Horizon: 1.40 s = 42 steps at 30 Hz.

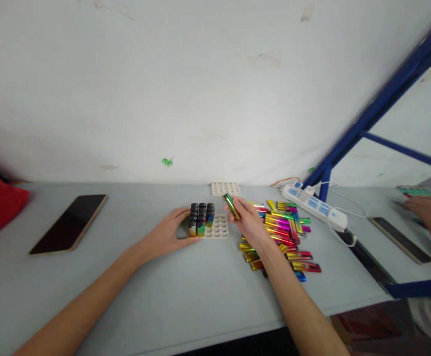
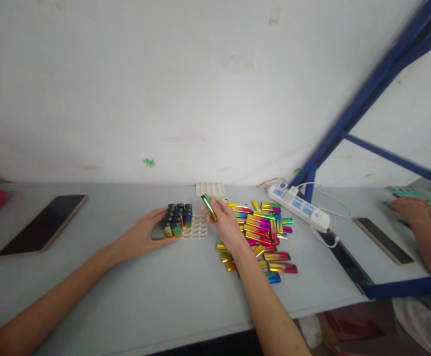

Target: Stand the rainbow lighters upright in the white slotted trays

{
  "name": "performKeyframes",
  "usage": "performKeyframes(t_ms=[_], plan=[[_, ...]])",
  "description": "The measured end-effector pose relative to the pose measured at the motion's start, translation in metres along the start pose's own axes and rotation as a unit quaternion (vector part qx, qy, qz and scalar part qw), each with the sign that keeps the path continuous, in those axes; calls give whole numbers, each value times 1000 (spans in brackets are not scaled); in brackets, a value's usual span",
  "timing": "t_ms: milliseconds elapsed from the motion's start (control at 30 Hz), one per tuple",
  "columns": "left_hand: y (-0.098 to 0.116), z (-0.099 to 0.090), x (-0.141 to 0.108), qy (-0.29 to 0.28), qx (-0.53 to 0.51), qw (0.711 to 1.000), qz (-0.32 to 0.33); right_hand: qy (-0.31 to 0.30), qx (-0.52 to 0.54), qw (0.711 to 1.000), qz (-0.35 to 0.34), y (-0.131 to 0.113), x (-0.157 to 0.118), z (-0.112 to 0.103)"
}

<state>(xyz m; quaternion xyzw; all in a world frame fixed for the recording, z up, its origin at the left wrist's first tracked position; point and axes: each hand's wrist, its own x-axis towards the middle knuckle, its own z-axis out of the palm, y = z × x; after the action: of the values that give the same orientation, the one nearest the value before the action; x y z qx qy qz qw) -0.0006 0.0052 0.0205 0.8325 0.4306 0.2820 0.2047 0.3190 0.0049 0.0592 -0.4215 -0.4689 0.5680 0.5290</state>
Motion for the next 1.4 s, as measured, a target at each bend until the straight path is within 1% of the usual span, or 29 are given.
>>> performKeyframes(t_ms=[67, 133, 300, 367, 433, 500, 567, 667, 767, 833, 967, 1100, 1200, 1300, 1367, 1400], plan=[[-1, 0, 0, -2, 2, 1000, 0, 7, -18, 1000, -20, -1, 0, 2], [-1, 0, 0, -5, 1, 1000, -3, 5, -13, 1000, -27, -4, -1, 4], [-2, -1, -2, -9, 7, 1000, -2, -19, 58, 998, -17, -14, -9, 13], [-3, -1, -3, -9, 10, 1000, 2, -30, 90, 995, 3, -17, -12, 16], [-5, -1, -3, -8, 15, 1000, 3, -43, 94, 994, 49, -18, -13, 18], [-5, -1, -3, -7, 21, 1000, 1, -47, 57, 993, 92, -18, -14, 20], [-6, -1, -3, -7, 22, 1000, -1, -34, -4, 994, 99, -16, -14, 22], [-6, -3, -3, -9, 18, 1000, -3, -12, -111, 992, 56, -12, -13, 23], [-7, -3, -2, -13, 15, 1000, -9, -17, -224, 974, -3, -10, -14, 21], [-7, -3, -2, -14, 15, 1000, -14, -7, -276, 961, -34, -10, -13, 19], [-3, -4, -3, -15, 15, 1000, -13, 35, -321, 944, -66, -7, -12, 17], [0, -4, -4, -12, 17, 1000, -12, 47, -330, 939, -88, -5, -13, 17], [0, -3, -5, -10, 16, 1000, -14, 34, -328, 939, -99, -6, -16, 15], [0, -1, -5, -10, 16, 1000, -8, -15, -337, 936, -101, -8, -19, 11], [1, 0, -5, -7, 19, 1000, -2, -45, -370, 916, -146, -10, -20, 8], [2, 1, -5, -7, 21, 1000, 2, -51, -395, 899, -181, -11, -20, 6]])
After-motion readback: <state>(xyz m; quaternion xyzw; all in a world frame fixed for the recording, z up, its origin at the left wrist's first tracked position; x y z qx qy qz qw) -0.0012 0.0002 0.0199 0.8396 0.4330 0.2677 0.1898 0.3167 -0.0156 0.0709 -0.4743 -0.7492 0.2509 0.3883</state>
